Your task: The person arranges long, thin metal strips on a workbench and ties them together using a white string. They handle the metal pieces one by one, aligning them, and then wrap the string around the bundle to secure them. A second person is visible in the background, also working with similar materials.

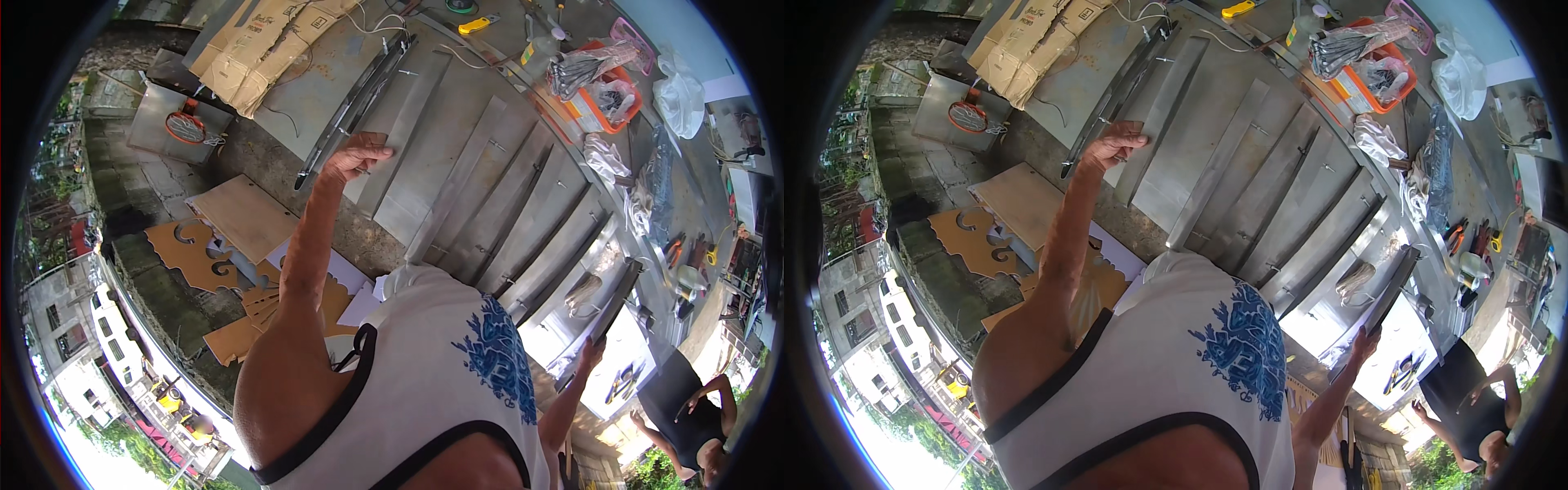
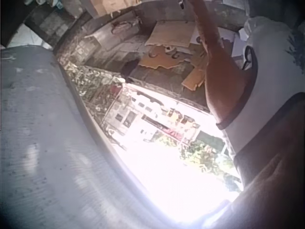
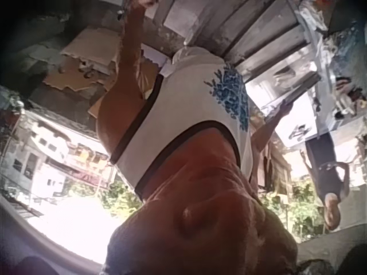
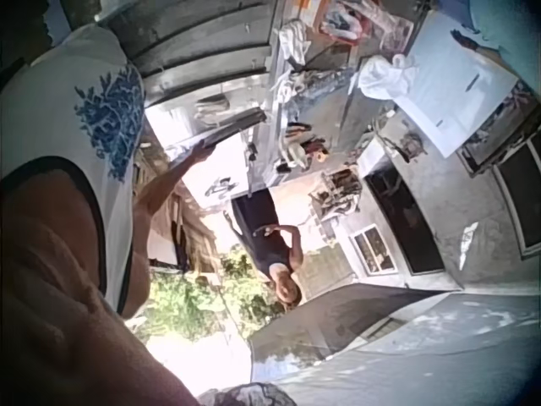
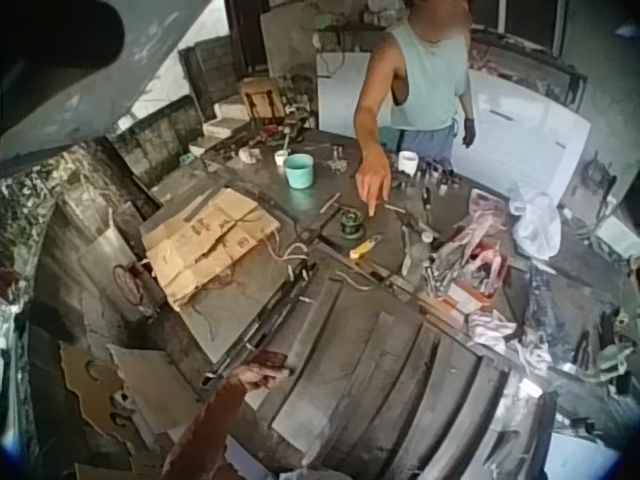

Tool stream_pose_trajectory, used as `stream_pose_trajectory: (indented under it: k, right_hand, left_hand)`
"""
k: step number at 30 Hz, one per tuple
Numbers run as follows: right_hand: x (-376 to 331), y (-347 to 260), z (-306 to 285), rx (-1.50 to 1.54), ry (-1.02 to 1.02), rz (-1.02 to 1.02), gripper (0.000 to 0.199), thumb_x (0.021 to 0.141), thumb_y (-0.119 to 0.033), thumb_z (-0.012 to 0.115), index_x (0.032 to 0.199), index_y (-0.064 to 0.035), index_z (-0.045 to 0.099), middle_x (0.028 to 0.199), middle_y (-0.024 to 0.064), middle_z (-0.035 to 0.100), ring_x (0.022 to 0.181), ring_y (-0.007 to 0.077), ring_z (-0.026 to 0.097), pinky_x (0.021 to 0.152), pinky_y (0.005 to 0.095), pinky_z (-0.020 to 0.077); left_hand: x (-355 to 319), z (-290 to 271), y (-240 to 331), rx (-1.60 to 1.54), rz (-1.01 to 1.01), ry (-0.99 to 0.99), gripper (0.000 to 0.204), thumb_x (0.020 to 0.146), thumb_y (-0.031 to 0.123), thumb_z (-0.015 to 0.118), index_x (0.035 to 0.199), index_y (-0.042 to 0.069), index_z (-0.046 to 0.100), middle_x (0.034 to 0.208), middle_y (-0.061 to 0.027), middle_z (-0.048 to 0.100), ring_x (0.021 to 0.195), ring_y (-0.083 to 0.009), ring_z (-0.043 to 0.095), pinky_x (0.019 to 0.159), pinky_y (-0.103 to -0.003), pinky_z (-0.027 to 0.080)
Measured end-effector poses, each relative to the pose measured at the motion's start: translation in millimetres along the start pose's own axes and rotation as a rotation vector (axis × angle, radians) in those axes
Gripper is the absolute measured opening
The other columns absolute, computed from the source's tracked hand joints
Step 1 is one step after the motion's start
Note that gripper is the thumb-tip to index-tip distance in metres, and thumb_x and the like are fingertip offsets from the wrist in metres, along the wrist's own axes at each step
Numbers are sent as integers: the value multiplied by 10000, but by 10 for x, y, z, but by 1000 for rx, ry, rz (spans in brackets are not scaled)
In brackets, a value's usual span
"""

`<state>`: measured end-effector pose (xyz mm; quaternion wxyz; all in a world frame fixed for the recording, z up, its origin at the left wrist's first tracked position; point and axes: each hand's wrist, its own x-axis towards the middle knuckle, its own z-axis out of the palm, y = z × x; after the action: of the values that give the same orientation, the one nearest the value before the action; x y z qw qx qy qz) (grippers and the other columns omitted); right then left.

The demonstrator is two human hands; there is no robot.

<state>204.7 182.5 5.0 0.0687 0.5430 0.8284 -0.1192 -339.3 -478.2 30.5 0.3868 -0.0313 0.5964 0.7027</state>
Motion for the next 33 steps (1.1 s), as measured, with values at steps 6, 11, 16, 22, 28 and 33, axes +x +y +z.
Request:
stream_pose_trajectory:
  k: [6, 11, 16, 22, 28, 33]
  right_hand:
    - [-45, -46, 7, 9, -11, 0, 715, 864, -266, 693, 1481, -66, 393, 1433, 211, 504, 1280, 422, 513, 1081, 479, 410]
    - [-5, 58, 25, -17, 1, -25, 714, 874, -294, 701, 1482, -75, 398, 1438, 208, 502, 1279, 427, 510, 1079, 482, 406]
    - [-9, -46, -26, -54, -13, -20, 704, 884, -307, 687, 1483, -74, 402, 1437, 217, 502, 1276, 425, 519, 1072, 481, 415]
    - [109, -2, -44, -94, -17, -43, 730, 884, -353, 690, 1485, -55, 403, 1450, 216, 499, 1278, 413, 529, 1071, 462, 424]
    - [91, 76, 36, -67, -9, -36, 737, 875, -332, 700, 1483, -37, 404, 1444, 220, 507, 1289, 402, 523, 1086, 456, 409]
    - [96, 213, 63, -24, -23, -4, 736, 878, -322, 699, 1489, -48, 393, 1451, 218, 498, 1298, 405, 512, 1093, 459, 399]
  left_hand:
    - [78, 188, -465, -557, 228, -342, 625, 789, 276, 827, 1271, -41, 586, 937, -90, 679, 719, -172, 656, 557, -222, 506]
    - [99, 183, -562, -617, 233, -427, 725, 787, 313, 828, 1322, -59, 510, 968, -135, 678, 726, -195, 676, 557, -275, 546]
    - [43, 203, -509, -561, 229, -356, 755, 759, 370, 842, 1295, -55, 521, 938, -100, 656, 723, -174, 639, 555, -266, 516]
    - [35, 159, -501, -563, 251, -363, 725, 754, 387, 837, 1270, -47, 570, 978, -87, 664, 803, -165, 630, 636, -270, 502]
    - [86, 211, -460, -542, 241, -322, 830, 754, 396, 840, 1340, -62, 471, 919, -82, 646, 706, -146, 591, 557, -287, 461]
    - [136, 221, -443, -537, 224, -342, 817, 754, 393, 839, 1334, -57, 479, 909, -83, 645, 695, -149, 593, 552, -286, 463]
